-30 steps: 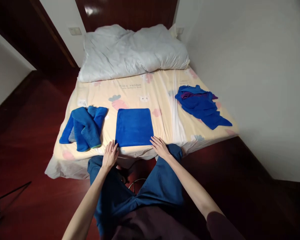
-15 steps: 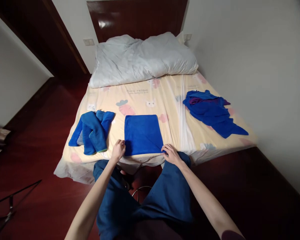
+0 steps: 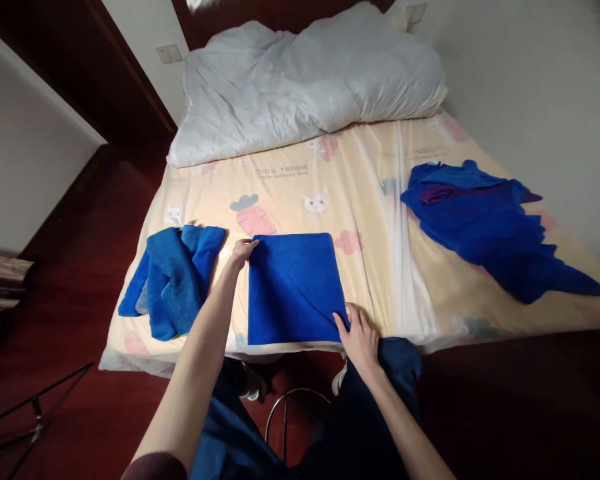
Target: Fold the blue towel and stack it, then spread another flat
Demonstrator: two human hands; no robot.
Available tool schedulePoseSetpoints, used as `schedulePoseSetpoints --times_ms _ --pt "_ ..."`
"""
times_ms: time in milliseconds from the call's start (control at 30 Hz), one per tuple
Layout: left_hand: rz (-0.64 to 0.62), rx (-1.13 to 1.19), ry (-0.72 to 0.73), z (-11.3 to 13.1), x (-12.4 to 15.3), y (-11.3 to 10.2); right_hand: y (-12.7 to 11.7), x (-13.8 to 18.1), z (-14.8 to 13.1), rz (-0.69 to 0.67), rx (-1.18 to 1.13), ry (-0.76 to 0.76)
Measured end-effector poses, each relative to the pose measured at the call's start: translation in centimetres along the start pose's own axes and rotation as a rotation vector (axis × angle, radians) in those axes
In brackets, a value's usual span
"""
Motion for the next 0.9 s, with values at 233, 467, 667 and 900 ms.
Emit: schedulePoseSetpoints --times_ms 233,467,667,900 --pt "0.059 0.151 0.030 1.1 -2.1 0.2 0.4 -0.6 1.2 -0.053 -0.091 0.146" --pt "0.263 0.079 0.125 2.3 -0.3 -0.6 -0.4 0.4 1.0 -0.026 -0.230 0.169" --pt "0.255 -0.403 0.507 -2.7 13.8 -2.2 -1.5 2.0 1.3 -0.035 -0.355 0.187" --pt "-0.057 -0.005 0.077 -16.5 26.5 -0.3 -0.3 4.8 3.4 -0.043 -0.918 0.490"
Point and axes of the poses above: each hand's wrist, its own x-axis away from the middle knuckle, its own y-axis out of the palm, z = x × y, the point moved 4 cm from there along -x, towards the middle knuckle, and after that the axes turned 12 degrees about -x, right-handed, at the moved point
